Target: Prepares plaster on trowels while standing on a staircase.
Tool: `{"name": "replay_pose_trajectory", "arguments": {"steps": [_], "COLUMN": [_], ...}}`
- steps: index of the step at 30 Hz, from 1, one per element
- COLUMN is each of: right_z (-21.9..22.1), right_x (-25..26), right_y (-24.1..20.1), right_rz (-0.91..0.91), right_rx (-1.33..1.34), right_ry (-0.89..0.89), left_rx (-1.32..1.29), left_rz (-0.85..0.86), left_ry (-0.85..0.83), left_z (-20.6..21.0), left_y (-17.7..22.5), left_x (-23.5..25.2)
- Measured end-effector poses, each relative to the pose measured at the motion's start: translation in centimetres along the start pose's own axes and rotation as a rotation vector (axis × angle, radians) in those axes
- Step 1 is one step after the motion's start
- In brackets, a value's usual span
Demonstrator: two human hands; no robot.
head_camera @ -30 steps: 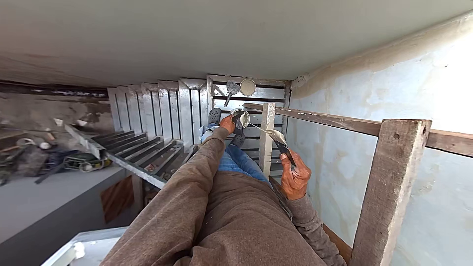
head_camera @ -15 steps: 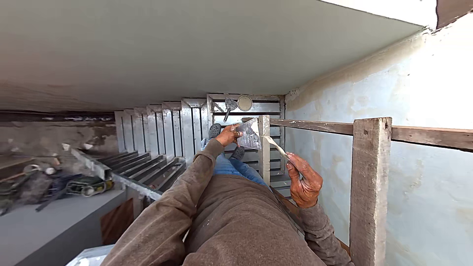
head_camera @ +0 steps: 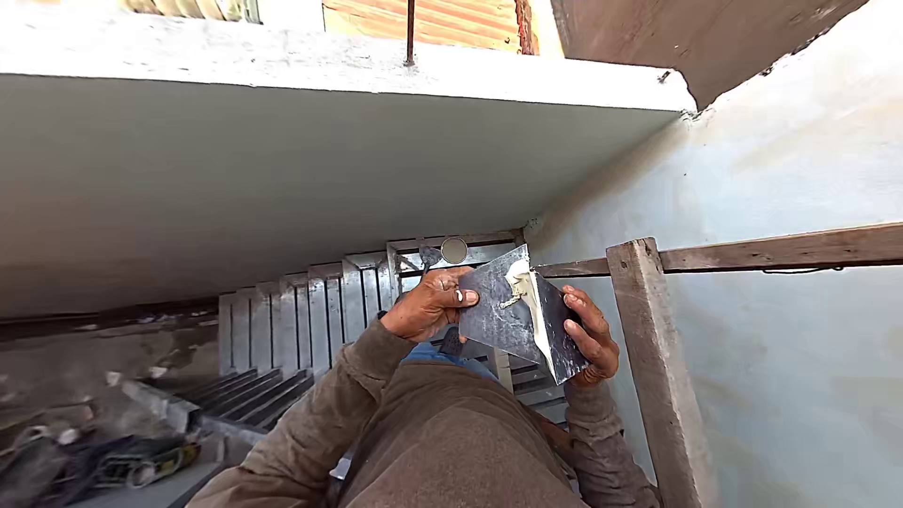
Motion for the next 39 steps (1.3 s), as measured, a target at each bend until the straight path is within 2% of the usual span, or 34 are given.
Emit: {"name": "replay_pose_trajectory", "arguments": {"steps": [7,21,25,28,30,32,33,36,39], "right_z": [-0.3,1.0,1.0,0.9,0.8,0.8,0.8,1.4,1.8], "right_x": [0.0,4.9,5.1,5.1,4.9,5.3,5.5,6.7,7.5], "right_y": [1.6,4.6,6.1,8.3,9.2,9.1,8.8,6.9,5.4], "right_rz": [-0.063,-0.128,-0.049,0.219,0.520,0.788,0.859,0.886,0.812], "right_rx": [-0.028,-0.218,-0.306,-0.464,-0.237,0.260,0.475,0.751,0.751], "right_ry": [0.085,0.137,0.159,0.121,0.265,0.462,0.522,0.586,0.567], "left_rx": [0.000,0.254,0.261,0.183,0.106,0.018,-0.021,-0.095,-0.141], "left_rz": [0.095,0.427,0.455,0.505,0.528,0.503,0.476,0.407,0.376], "left_ry": [0.001,0.068,0.074,0.061,0.115,0.242,0.303,0.392,0.396], "left_z": [3.6,2.8,2.7,2.1,1.0,-1.0,-2.0,-3.4,-2.7], "left_y": [1.6,7.2,7.6,7.9,7.8,6.9,6.2,3.9,2.4], "left_x": [1.9,1.8,2.7,2.9,2.8,3.1,3.3,3.9,4.2]}}
Point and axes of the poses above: each hand's wrist, its own x-axis towards the middle knuckle, its own z-axis out of the palm, y = z × x, the point moved 5 cm from there along x, towards the middle knuckle, and after that the axes turned 9 degrees about x, right-handed, at the moved point
